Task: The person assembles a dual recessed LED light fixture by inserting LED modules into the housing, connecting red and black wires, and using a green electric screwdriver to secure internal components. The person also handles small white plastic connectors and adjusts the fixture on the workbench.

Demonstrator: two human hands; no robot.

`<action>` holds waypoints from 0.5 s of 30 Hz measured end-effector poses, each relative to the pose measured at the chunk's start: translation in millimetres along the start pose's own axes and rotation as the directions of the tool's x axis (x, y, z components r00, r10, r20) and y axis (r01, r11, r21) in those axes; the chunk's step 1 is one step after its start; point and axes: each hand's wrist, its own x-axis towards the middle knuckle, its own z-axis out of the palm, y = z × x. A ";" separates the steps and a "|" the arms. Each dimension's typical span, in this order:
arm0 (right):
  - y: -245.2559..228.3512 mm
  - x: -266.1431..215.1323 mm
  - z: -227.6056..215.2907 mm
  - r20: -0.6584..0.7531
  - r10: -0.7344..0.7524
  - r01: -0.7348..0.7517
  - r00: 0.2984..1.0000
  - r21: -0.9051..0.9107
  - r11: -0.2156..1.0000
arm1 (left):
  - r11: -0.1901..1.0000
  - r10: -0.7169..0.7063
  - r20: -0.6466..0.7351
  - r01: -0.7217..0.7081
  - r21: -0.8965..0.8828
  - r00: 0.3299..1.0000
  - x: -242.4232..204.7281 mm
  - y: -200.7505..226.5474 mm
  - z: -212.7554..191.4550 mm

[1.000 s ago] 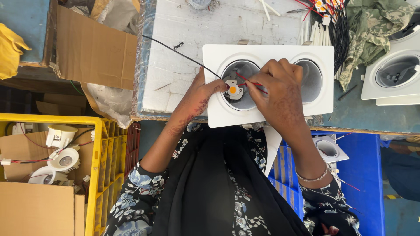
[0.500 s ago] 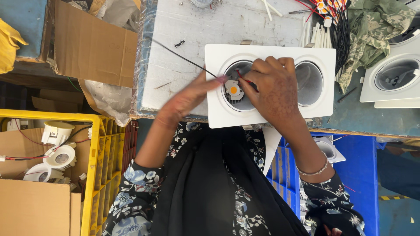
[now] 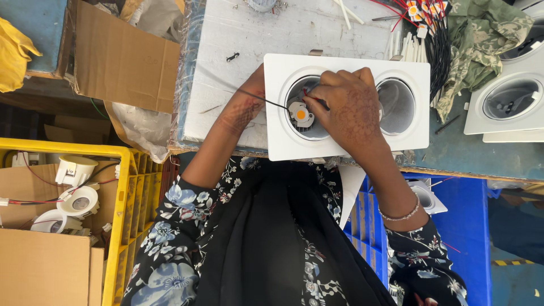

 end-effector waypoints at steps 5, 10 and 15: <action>3.4 -4.8 -3.7 -0.049 -0.024 0.029 0.999 0.109 0.994 | 0.957 0.220 -0.091 -0.198 0.211 0.971 12.9 -6.6 2.6; 11.9 -19.0 -11.2 -0.066 0.110 -0.069 0.992 0.450 0.890 | 0.504 0.607 -0.051 -0.334 0.797 0.793 35.6 11.9 -0.6; 14.9 -29.4 -9.8 -0.128 0.123 -0.035 0.984 0.537 0.843 | 0.385 0.821 -0.180 -0.293 0.875 0.542 72.5 35.9 -8.7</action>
